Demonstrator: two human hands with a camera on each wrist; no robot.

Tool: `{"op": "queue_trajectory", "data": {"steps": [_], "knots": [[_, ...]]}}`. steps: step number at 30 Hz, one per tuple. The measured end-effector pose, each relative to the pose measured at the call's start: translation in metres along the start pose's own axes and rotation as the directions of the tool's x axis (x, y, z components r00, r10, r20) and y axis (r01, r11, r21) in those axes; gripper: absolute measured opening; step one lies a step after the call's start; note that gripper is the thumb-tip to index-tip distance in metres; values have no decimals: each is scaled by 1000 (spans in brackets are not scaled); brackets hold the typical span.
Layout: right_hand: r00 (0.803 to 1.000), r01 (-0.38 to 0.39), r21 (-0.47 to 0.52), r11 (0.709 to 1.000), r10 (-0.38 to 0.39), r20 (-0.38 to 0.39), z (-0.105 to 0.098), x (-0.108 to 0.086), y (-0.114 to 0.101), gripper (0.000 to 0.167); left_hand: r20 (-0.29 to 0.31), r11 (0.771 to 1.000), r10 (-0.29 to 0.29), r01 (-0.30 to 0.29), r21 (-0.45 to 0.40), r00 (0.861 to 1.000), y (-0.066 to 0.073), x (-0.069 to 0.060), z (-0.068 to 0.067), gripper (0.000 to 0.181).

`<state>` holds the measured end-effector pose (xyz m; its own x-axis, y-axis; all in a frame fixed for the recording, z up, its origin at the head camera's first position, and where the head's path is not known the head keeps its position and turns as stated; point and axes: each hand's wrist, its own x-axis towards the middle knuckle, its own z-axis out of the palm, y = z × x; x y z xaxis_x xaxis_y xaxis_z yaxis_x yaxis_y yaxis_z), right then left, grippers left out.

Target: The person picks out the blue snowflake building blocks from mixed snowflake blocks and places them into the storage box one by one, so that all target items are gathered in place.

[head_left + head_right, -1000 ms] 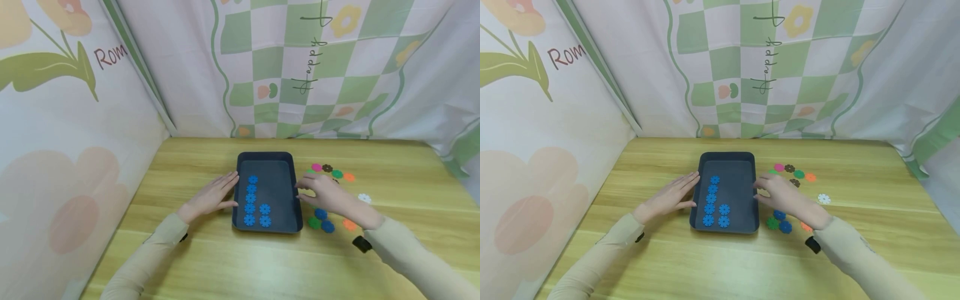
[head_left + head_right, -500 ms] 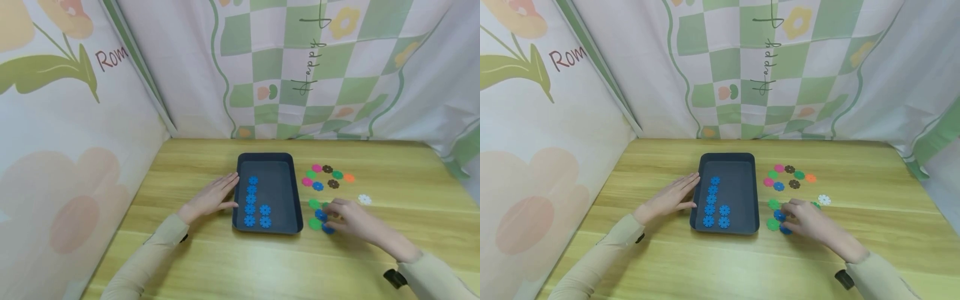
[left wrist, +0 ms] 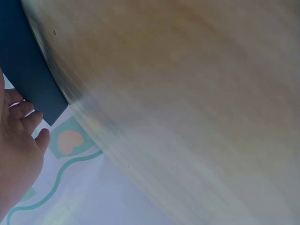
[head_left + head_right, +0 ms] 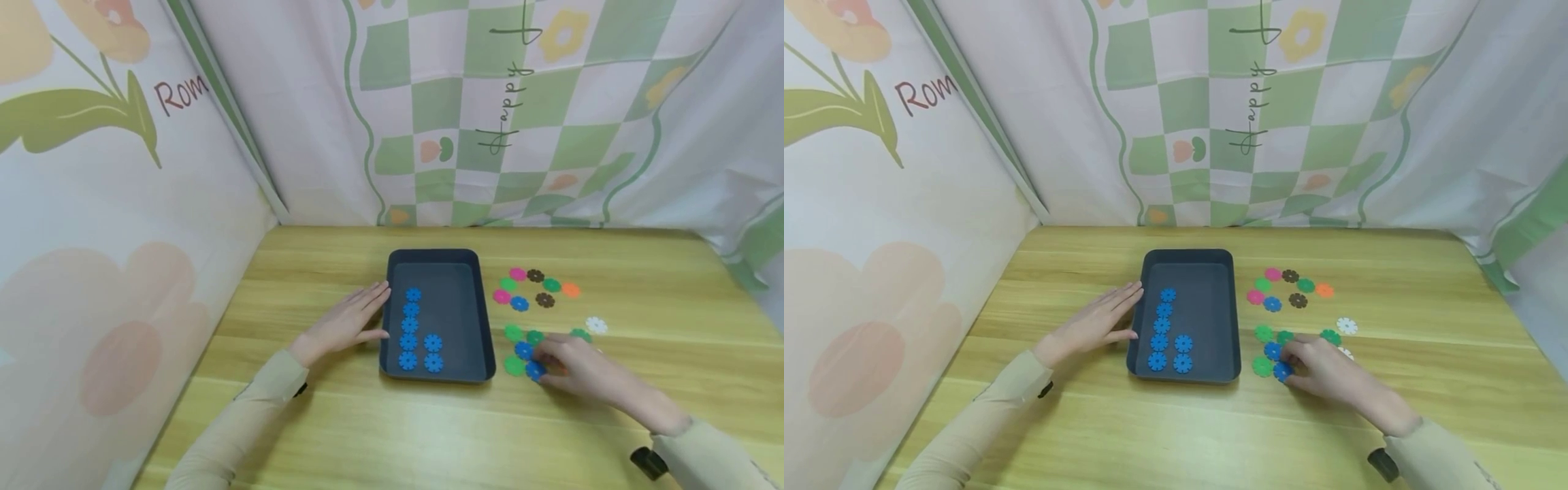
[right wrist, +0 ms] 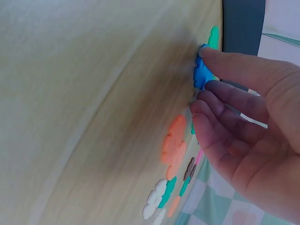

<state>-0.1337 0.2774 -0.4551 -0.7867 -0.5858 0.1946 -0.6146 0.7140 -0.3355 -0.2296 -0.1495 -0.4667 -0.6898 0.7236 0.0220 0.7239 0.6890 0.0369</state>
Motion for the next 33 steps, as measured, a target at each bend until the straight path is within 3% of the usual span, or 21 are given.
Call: {"op": "queue_trajectory", "data": {"steps": [21,33], "knots": [[999,-38,-20,999,39,37,2,0,-3,27,7,1000,-9,9,-13,1000,1,-1,0,86],[996,-53,26,998,51,76,2,1,-1,27,24,999,-22,23,-24,999,1,1,1,86]]}}
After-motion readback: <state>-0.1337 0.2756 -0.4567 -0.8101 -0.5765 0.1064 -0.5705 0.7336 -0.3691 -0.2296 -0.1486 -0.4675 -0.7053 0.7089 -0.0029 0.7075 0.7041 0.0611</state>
